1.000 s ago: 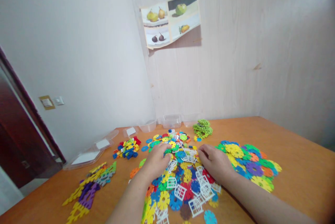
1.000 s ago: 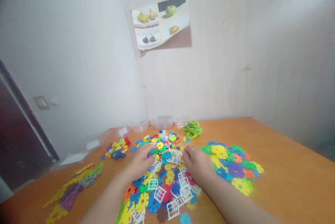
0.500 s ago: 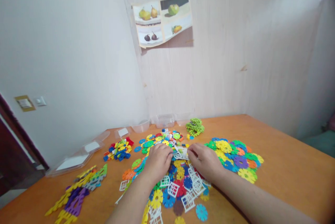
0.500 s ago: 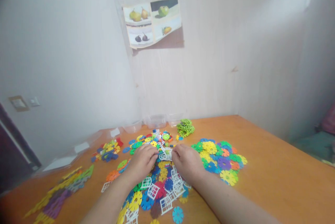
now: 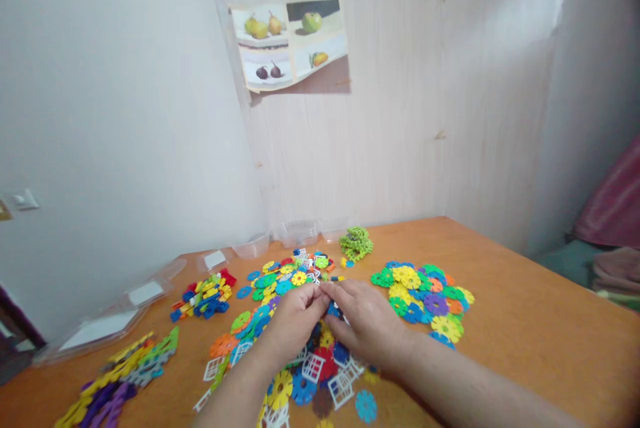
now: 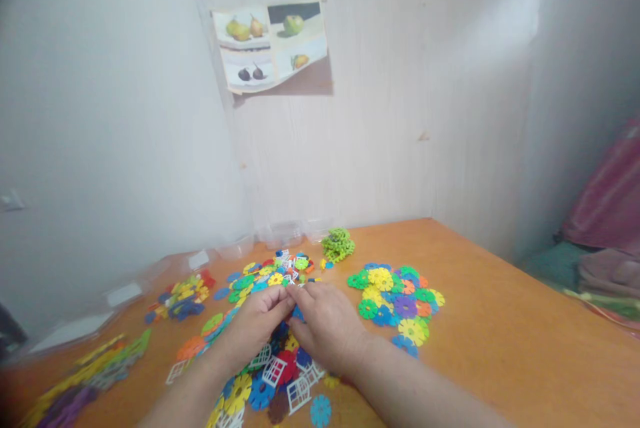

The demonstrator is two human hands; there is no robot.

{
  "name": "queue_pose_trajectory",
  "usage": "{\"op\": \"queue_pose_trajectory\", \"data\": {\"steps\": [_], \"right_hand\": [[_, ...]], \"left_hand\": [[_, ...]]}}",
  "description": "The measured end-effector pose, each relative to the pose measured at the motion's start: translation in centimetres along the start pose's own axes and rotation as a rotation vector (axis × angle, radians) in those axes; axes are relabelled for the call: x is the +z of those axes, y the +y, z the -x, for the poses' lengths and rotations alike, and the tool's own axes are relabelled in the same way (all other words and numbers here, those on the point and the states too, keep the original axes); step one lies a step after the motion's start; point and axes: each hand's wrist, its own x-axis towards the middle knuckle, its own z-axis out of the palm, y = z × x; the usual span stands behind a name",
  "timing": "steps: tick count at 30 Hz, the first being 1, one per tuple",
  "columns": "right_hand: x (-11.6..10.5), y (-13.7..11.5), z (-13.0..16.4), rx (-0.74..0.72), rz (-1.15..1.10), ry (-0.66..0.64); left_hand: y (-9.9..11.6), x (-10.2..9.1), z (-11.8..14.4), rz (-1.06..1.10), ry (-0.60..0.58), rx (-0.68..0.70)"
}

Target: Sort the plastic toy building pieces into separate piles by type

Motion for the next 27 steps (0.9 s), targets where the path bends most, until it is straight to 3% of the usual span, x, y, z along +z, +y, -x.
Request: {"op": "queue_pose_trajectory", "data": {"steps": [3, 8, 11, 14, 19, 24, 27], "right_hand": [[-0.7, 1.3, -0.3, 0.113, 0.103, 0.006], [-2.4, 5.7, -0.7, 0.522, 0.347, -0.063], [-3.2, 8.0, -0.3, 0.699, 0.402, -0.111], [-3.8, 8.9, -0.1, 0.772, 0.425, -0.099], [-4.3, 7.8, -0.2, 0.696, 0.286, -0.131], [-4.4, 6.5, 0.4, 0.49, -0.118, -0.528], [-4.1, 6.0, 0.8, 0.413, -0.175, -0.617]], "left_hand": [[-0.4, -0.5, -0.1, 0.021, 0.065, -0.026], [-1.6, -2.1, -0.7, -0.04, 0.25, -0.077], [-2.1, -2.8, -0.8, -0.113, 0.286, -0.105], [-2.1, -3.1, -0.8, -0.17, 0.29, -0.129], [-2.0, -2.7, -0.5, -0.224, 0.217, -0.064], [-2.0, -2.0, -0.2, -0.311, 0.076, 0.001], [-1.7, -1.8, 0.0, -0.366, 0.035, 0.027]]}}
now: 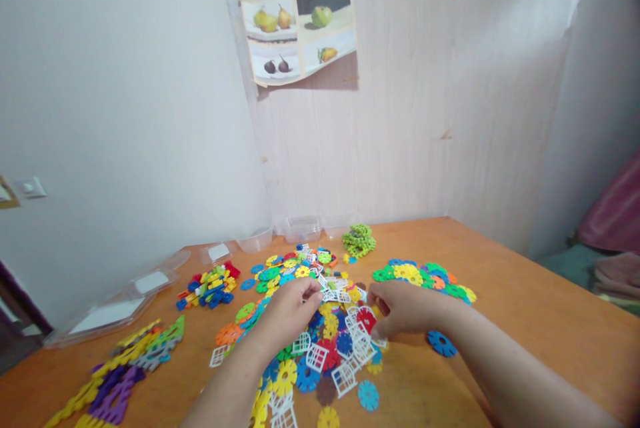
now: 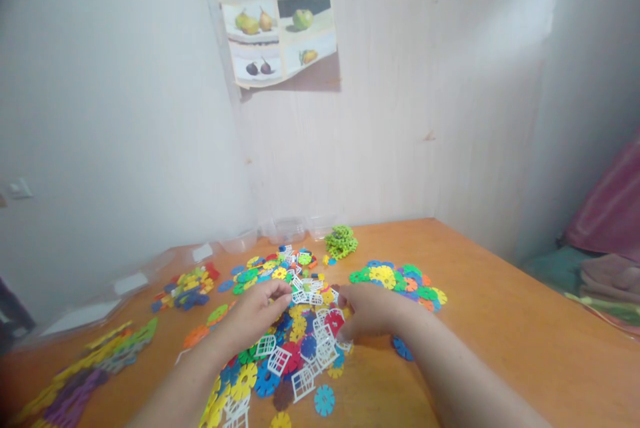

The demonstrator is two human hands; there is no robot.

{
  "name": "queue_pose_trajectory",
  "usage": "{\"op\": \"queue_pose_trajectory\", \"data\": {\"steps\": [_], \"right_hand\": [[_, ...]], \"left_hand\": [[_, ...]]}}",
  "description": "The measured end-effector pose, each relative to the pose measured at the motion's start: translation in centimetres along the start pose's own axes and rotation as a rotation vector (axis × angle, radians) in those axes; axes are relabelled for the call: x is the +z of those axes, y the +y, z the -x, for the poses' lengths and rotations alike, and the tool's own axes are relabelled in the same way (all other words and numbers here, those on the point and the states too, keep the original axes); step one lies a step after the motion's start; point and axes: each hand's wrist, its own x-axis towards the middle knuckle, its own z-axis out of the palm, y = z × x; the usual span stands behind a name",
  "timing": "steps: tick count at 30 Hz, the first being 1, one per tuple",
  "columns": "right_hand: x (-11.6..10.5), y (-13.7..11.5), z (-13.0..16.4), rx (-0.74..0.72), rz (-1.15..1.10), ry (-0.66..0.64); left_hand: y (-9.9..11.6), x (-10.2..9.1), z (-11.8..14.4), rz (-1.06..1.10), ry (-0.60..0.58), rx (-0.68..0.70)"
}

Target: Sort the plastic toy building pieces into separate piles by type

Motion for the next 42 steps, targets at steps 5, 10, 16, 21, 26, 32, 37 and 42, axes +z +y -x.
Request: {"op": "queue_pose_trajectory", "data": {"steps": [5, 10, 16, 21, 26, 32, 37, 42], "right_hand": [[1.4, -1.2, -0.5, -0.053, 0.077, 0.101], [3.1, -2.5, -1.2, -0.11, 0.095, 0.234], [3.3, -2.8, -1.6, -0.166, 0.077, 0.29], [0.8, -1.2, -1.6, 0.123, 0.137, 0.443], [-1.9, 1.9, -1.4, 0.438, 0.197, 0.529], [-2.4, 4.5, -1.3, 0.541, 0.222, 0.537], [-2.2, 5.4, -1.4, 0.575, 0.249, 0.56], [-1.9, 5.4, -1.6, 0.551, 0.257, 0.643]], "left_hand": [[1.0, -0.1, 0.3, -0.06, -0.015, 0.051], [1.6, 0.1, 0.5, -0.072, -0.058, 0.051], [1.5, 0.6, 0.4, -0.084, -0.106, 0.077], [1.1, 0.5, 0.4, -0.018, -0.063, 0.054], [0.2, -0.3, 0.1, 0.078, 0.01, -0.001], [-2.4, -3.2, -0.4, 0.088, 0.236, -0.151], [-4.4, -5.1, -0.1, 0.05, 0.352, -0.261], [-5.1, -5.9, 0.9, -0.02, 0.245, -0.328]]}}
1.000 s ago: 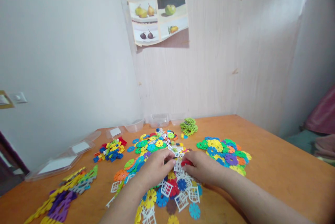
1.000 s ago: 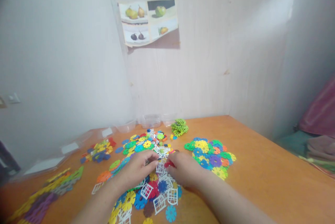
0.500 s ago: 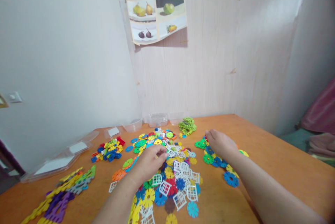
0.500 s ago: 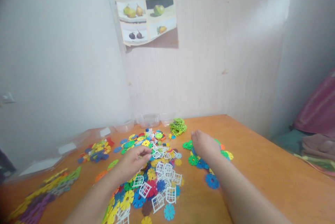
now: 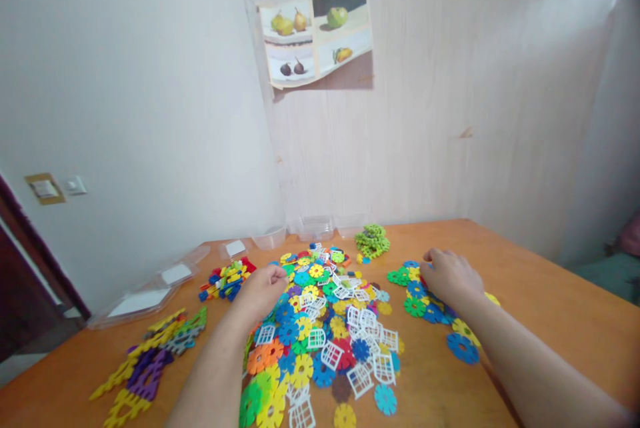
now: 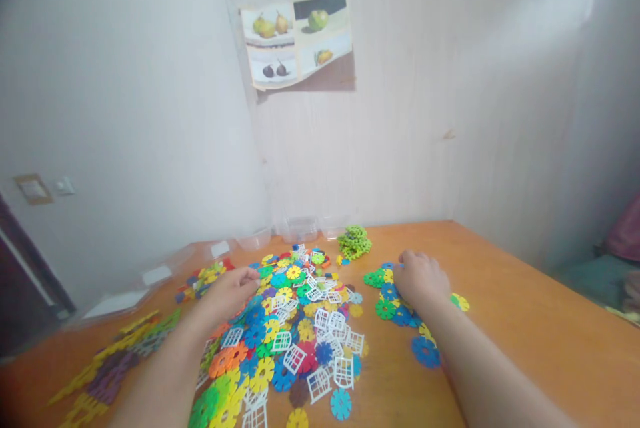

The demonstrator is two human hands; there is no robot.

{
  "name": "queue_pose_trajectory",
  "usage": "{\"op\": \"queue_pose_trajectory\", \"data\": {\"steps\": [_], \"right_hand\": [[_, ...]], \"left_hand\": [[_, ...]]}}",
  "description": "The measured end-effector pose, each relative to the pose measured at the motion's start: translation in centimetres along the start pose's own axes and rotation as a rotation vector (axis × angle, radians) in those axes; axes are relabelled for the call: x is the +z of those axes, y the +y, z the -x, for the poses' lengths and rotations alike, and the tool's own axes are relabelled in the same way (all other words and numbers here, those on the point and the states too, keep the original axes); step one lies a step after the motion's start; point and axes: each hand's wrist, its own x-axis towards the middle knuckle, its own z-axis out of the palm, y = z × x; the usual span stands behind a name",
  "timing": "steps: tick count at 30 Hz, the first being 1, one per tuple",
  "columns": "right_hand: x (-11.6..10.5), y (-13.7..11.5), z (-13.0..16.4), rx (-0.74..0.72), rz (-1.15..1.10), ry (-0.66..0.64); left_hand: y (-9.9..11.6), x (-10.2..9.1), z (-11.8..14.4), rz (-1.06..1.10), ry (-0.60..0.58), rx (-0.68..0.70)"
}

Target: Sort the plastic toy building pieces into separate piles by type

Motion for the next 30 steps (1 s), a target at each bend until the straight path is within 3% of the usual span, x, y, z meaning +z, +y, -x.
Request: {"op": "queue_pose_trajectory", "data": {"steps": [5, 9, 17, 22, 27, 30], "right_hand": [[0.0, -1.5, 0.9, -0.101, -0.051, 0.047], [0.3, -3.4, 2.5, -0.239, -0.099, 0.052], [0.4, -6.1, 5.5, -0.461, -0.206, 0.032], [0.0, -7.3, 7.1, -0.549, -0.29, 0.052], [-0.4, -8.6, 9.3, -0.757, -0.403, -0.014], [-0.8, -9.1, 10.4, -0.828, -0.431, -0.085]], "left_hand": [[-1.4, -0.6, 0.5, -0.137, -0.172, 0.032], [-2.0, -0.3, 0.6, -0.22, -0.245, -0.009], [-1.4, 0.1, 0.5, -0.218, -0.145, 0.025], [0.7, 0.8, 0.4, 0.003, -0.104, 0.057], [5.0, 2.9, 2.2, 0.418, -0.353, 0.036], [6.6, 4.3, 3.4, 0.56, -0.484, 0.013]]}}
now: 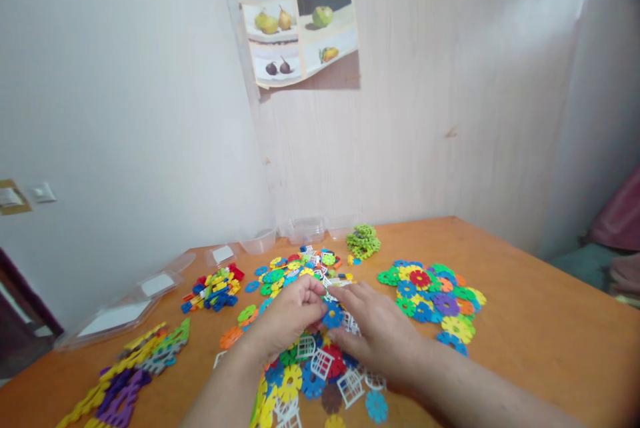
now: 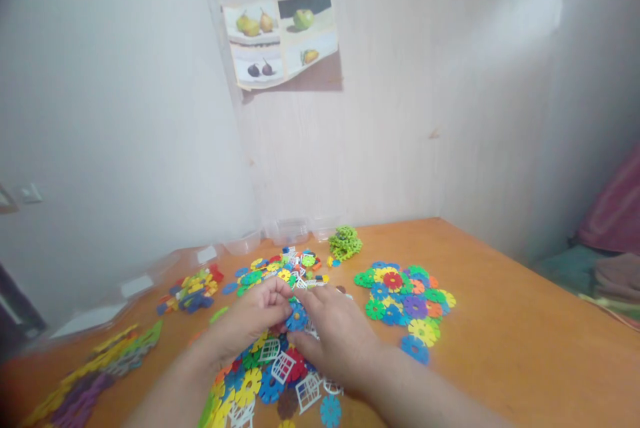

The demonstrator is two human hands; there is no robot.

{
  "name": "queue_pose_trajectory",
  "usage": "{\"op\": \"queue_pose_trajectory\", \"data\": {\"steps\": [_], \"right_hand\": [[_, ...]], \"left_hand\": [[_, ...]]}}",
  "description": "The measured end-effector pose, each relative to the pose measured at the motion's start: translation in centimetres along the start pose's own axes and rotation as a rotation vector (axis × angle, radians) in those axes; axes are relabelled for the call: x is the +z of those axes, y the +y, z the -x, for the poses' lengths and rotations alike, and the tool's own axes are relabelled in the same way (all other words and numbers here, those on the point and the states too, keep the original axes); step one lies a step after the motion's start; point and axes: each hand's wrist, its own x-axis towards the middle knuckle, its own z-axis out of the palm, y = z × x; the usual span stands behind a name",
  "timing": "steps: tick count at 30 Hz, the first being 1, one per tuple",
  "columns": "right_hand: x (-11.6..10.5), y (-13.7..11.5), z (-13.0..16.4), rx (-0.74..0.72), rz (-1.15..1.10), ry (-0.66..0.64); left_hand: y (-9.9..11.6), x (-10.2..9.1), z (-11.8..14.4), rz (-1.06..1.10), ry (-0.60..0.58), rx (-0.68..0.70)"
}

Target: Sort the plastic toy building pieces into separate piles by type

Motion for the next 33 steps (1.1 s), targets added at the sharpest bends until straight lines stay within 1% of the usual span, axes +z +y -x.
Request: {"op": "queue_pose_trajectory", "data": {"steps": [1, 3, 5, 7, 10, 12, 15, 17, 19, 21, 22, 25, 27, 29, 31, 33], "right_hand": [[0.0, -0.2, 0.0, 0.004, -0.011, -0.017], [-0.2, -0.4, 0.0, 0.024, -0.014, -0.039], [-0.6, -0.1, -0.2, 0.057, 0.028, -0.048], [-1.2, 0.7, -0.6, 0.126, 0.126, -0.054], [-2.5, 2.9, -1.2, 0.308, 0.305, -0.047], [-3.3, 4.7, -1.4, 0.435, 0.395, -0.028], [-4.2, 7.6, -1.4, 0.608, 0.473, 0.001], [-4.4, 9.3, -1.1, 0.695, 0.494, -0.016], [-4.5, 10.6, -0.8, 0.765, 0.496, -0.048], [-4.4, 11.4, -0.6, 0.812, 0.495, -0.064], [-4.4, 11.6, -0.5, 0.818, 0.496, -0.056], [-4.0, 11.4, -0.6, 0.765, 0.51, 0.014], [-3.6, 10.8, -0.8, 0.699, 0.505, 0.057], [-3.2, 10.0, -1.0, 0.628, 0.48, 0.068], [-2.7, 9.1, -1.1, 0.562, 0.449, 0.062], [-2.3, 8.3, -1.2, 0.509, 0.421, 0.059]], "left_hand": [[0.0, 0.5, 0.0, 0.037, -0.024, -0.006], [0.1, 1.1, 0.1, 0.103, -0.035, -0.015], [0.2, 1.1, 0.1, 0.142, -0.008, -0.023], [0.3, 0.6, 0.1, 0.131, 0.042, -0.026], [0.4, -1.0, 0.1, 0.05, 0.155, -0.023], [0.1, -2.3, 0.0, -0.012, 0.274, -0.015], [-0.7, -4.7, -0.3, -0.122, 0.467, 0.007], [-1.5, -6.2, -0.4, -0.208, 0.543, 0.009], [-2.3, -7.4, -0.4, -0.33, 0.574, -0.02], [-2.9, -8.1, -0.3, -0.481, 0.557, -0.068], [-3.0, -8.2, -0.1, -0.55, 0.523, -0.089], [-3.1, -7.9, 0.4, -0.673, 0.324, -0.108], [-2.9, -7.4, 0.8, -0.695, 0.159, -0.116], [-2.8, -7.0, 1.1, -0.707, 0.024, -0.127], [-2.7, -6.6, 1.2, -0.734, -0.045, -0.13], [-2.5, -6.4, 1.3, -0.78, -0.057, -0.119]]}}
